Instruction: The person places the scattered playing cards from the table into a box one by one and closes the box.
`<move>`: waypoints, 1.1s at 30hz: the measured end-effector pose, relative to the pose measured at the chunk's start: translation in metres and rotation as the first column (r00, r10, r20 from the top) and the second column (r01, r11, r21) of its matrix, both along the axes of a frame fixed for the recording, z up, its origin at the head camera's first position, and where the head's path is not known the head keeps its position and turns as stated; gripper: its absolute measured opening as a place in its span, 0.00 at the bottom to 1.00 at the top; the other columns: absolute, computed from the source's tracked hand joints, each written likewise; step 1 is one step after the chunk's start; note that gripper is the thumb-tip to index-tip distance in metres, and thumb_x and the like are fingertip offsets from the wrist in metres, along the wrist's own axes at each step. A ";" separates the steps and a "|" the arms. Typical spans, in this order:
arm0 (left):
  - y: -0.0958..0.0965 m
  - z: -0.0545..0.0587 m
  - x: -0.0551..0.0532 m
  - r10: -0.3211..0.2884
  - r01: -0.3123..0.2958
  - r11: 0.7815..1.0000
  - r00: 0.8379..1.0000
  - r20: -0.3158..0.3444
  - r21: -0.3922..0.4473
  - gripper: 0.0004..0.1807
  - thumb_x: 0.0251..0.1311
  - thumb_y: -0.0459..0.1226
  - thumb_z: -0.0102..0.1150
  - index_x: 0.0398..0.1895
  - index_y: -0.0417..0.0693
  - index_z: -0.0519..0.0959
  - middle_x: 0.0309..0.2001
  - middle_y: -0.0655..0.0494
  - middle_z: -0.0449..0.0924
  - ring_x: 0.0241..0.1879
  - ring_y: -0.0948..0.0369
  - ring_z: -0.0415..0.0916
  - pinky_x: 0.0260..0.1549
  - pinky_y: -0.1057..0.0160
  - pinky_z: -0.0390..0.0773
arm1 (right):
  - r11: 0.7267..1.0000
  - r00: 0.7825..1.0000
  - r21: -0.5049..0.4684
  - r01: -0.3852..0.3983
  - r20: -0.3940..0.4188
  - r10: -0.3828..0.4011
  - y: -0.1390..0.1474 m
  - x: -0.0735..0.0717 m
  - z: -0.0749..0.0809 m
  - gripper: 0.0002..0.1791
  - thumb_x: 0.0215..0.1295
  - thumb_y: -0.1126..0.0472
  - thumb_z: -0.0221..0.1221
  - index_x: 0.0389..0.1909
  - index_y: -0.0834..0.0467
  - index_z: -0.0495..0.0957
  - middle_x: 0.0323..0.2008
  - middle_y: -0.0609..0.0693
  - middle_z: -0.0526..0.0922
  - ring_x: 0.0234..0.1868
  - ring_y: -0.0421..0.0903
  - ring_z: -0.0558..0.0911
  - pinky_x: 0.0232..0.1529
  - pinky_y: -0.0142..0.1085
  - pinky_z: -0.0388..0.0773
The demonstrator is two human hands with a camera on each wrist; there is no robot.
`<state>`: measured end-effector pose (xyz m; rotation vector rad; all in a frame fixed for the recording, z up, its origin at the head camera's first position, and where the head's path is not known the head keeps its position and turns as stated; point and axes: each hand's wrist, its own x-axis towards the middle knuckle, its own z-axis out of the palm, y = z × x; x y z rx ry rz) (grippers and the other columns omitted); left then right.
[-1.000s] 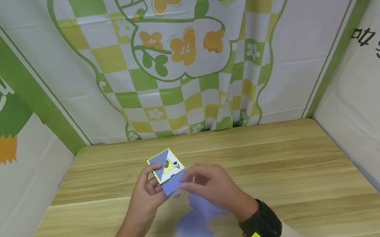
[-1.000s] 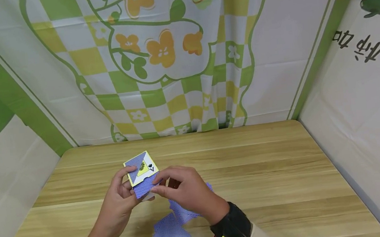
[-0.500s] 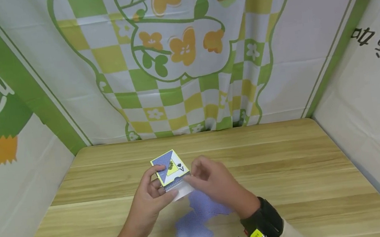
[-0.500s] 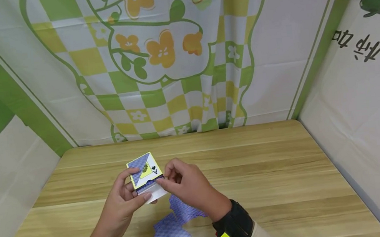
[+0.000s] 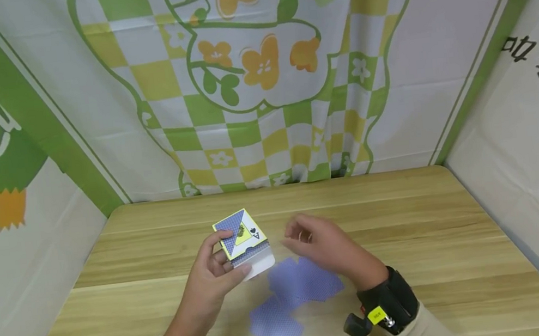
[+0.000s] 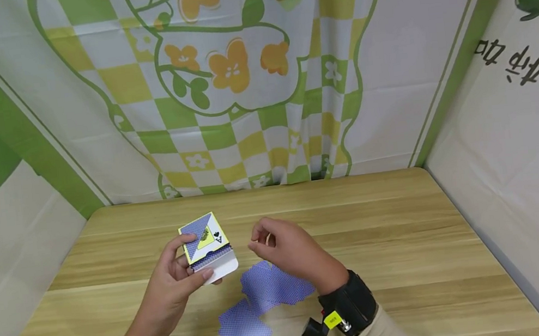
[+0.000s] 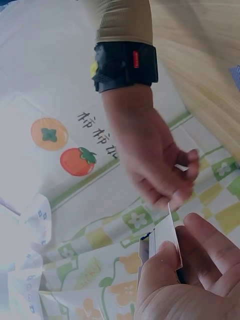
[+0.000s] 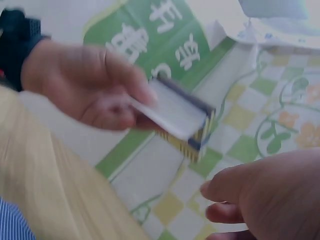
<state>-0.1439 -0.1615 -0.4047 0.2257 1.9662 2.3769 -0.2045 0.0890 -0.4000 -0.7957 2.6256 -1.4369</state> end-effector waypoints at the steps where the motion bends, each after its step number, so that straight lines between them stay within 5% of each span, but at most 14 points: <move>1: 0.000 0.000 0.000 -0.001 0.001 1.000 1.000 -0.002 -0.001 0.37 0.55 0.19 0.62 0.64 0.51 0.61 0.52 0.50 0.81 0.48 0.55 0.84 0.43 0.60 0.86 | 1.000 1.000 0.029 -0.007 -0.010 0.007 0.002 -0.002 -0.003 0.04 0.70 0.56 0.64 0.38 0.48 0.78 0.34 0.40 0.80 0.37 0.40 0.78 0.37 0.34 0.78; 7: -0.002 0.000 -0.001 -0.010 0.009 1.000 1.000 -0.014 -0.003 0.36 0.55 0.19 0.61 0.64 0.51 0.61 0.51 0.50 0.81 0.48 0.55 0.84 0.42 0.59 0.86 | 0.981 0.996 0.175 -0.080 0.042 0.074 0.018 -0.009 -0.025 0.08 0.69 0.60 0.64 0.46 0.54 0.80 0.46 0.48 0.82 0.47 0.49 0.80 0.47 0.42 0.79; 12: -0.002 0.001 -0.001 -0.010 0.010 1.000 1.000 -0.011 -0.008 0.37 0.55 0.19 0.62 0.65 0.51 0.61 0.52 0.50 0.81 0.48 0.55 0.84 0.42 0.59 0.86 | 0.932 0.988 0.328 -0.153 0.033 0.151 0.034 -0.010 -0.050 0.20 0.65 0.62 0.67 0.57 0.60 0.77 0.55 0.55 0.79 0.57 0.55 0.77 0.56 0.50 0.77; 16: -0.003 0.001 -0.001 -0.010 0.010 1.000 1.000 -0.009 -0.008 0.37 0.56 0.19 0.61 0.66 0.50 0.60 0.53 0.48 0.80 0.49 0.54 0.84 0.42 0.58 0.86 | 0.907 0.989 0.399 -0.132 -0.008 0.148 0.043 -0.005 -0.068 0.33 0.58 0.55 0.73 0.63 0.60 0.74 0.59 0.56 0.76 0.62 0.56 0.73 0.61 0.52 0.73; 22: -0.004 0.000 -0.002 -0.024 0.024 1.000 0.999 -0.027 -0.007 0.36 0.56 0.20 0.62 0.65 0.50 0.61 0.53 0.48 0.80 0.49 0.54 0.84 0.43 0.58 0.86 | 0.911 0.995 0.405 -0.076 -0.024 0.093 0.047 0.008 -0.085 0.53 0.47 0.40 0.77 0.73 0.51 0.65 0.70 0.52 0.69 0.71 0.58 0.64 0.68 0.59 0.62; 33: -0.004 -0.004 -0.002 -0.050 0.051 0.999 0.997 -0.058 0.007 0.35 0.56 0.19 0.61 0.63 0.53 0.63 0.51 0.51 0.82 0.48 0.55 0.84 0.43 0.60 0.86 | 0.900 0.994 0.432 -0.065 -0.050 0.095 0.043 0.010 -0.092 0.46 0.55 0.44 0.74 0.72 0.50 0.66 0.67 0.51 0.71 0.68 0.54 0.67 0.65 0.59 0.64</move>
